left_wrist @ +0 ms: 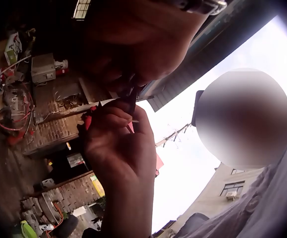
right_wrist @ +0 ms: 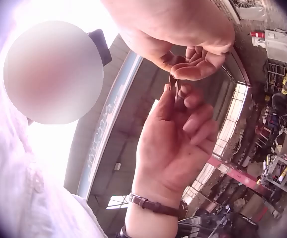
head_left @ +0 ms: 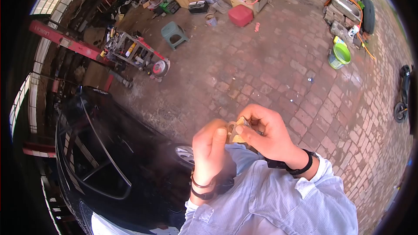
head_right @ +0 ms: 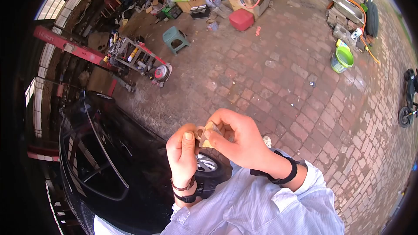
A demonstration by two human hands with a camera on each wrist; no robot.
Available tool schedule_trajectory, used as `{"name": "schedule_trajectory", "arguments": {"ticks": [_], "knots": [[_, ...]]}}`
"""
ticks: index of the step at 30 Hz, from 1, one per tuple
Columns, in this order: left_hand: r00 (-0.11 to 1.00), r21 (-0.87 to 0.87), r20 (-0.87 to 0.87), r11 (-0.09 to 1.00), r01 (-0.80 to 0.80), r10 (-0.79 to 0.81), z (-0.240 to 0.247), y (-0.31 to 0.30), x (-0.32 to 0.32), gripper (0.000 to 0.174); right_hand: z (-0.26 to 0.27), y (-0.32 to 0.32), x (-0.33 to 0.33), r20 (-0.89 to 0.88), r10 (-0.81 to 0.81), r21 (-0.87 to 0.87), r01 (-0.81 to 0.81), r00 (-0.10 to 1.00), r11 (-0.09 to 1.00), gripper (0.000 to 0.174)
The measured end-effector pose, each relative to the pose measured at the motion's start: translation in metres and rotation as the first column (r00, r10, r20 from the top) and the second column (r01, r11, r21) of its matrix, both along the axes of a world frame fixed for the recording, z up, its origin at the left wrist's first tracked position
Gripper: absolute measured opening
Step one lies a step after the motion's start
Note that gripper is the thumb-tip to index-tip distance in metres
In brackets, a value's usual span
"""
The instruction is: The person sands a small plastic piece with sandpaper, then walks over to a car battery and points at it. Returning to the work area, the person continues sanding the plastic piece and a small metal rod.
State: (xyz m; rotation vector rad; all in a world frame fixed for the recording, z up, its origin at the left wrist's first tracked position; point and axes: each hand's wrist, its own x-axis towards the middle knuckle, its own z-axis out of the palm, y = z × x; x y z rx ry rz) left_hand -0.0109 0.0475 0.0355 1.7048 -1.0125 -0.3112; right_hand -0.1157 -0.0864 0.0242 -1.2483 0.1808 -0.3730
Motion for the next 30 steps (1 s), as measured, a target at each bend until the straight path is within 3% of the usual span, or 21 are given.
{"name": "schedule_trajectory", "arguments": {"ticks": [1,3,5,7,9,11,13,15,17,19,21,25,29,30], "knots": [[0.993,-0.054,-0.117,0.998,0.015,-0.022,-0.003,0.001,0.001,0.034,0.000,-0.002,0.001,0.001,-0.002,0.001,0.002,1.000,1.000,0.010],[0.988,-0.050,-0.146,0.998,0.039,-0.046,-0.004,-0.006,-0.003,0.034,-0.001,-0.005,0.004,0.092,-0.059,0.176,0.043,0.994,0.983,0.008],[0.982,-0.046,-0.176,0.997,0.060,-0.067,-0.003,-0.009,-0.009,0.034,-0.001,-0.006,0.005,0.090,-0.047,0.181,0.030,0.995,0.983,0.008],[0.894,-0.114,-0.449,0.992,-0.061,0.004,0.001,-0.010,-0.012,0.033,0.000,-0.007,0.007,0.090,-0.034,0.187,0.017,0.995,0.982,0.008],[0.907,-0.164,-0.420,0.985,-0.054,-0.020,-0.005,-0.010,-0.006,0.033,0.001,-0.006,0.010,0.056,-0.124,0.182,0.112,0.991,0.977,0.010],[0.971,-0.188,-0.230,0.977,-0.101,0.056,-0.008,-0.012,-0.005,0.032,0.007,-0.007,0.009,0.047,-0.141,0.157,0.132,0.989,0.979,0.010],[0.978,-0.199,-0.196,0.974,-0.110,0.070,-0.011,-0.012,-0.004,0.029,0.008,-0.004,0.010,0.040,-0.157,0.132,0.151,0.987,0.980,0.011],[0.986,-0.113,-0.049,0.980,-0.165,0.161,-0.009,-0.014,-0.005,0.026,0.003,0.005,0.012,0.127,-0.128,0.113,0.114,0.984,0.987,0.015],[0.984,-0.079,-0.008,0.981,-0.178,0.177,-0.005,-0.015,-0.005,0.022,-0.006,0.008,0.017,0.158,-0.158,0.057,0.151,0.975,0.987,0.018],[0.980,-0.046,0.035,0.980,-0.194,0.196,-0.001,-0.015,-0.005,0.020,-0.008,0.007,0.018,0.114,-0.194,-0.132,0.209,0.974,0.969,0.019],[0.961,-0.058,0.196,0.981,-0.185,0.192,0.002,-0.015,-0.005,0.017,-0.007,0.010,0.021,0.141,-0.228,-0.078,0.240,0.964,0.968,0.021],[0.954,-0.072,0.237,0.983,-0.170,0.183,0.000,-0.014,-0.003,0.016,-0.006,0.011,0.026,0.205,-0.275,0.033,0.274,0.939,0.961,0.024],[0.954,-0.086,0.234,0.981,-0.172,0.187,-0.003,-0.015,-0.001,0.015,-0.010,0.010,0.025,0.236,-0.183,-0.044,0.199,0.954,0.979,0.023],[0.956,-0.072,0.233,0.984,-0.166,0.178,-0.003,-0.015,-0.002,0.015,-0.008,0.007,0.027,0.250,-0.200,0.068,0.189,0.947,0.980,0.023]]}}
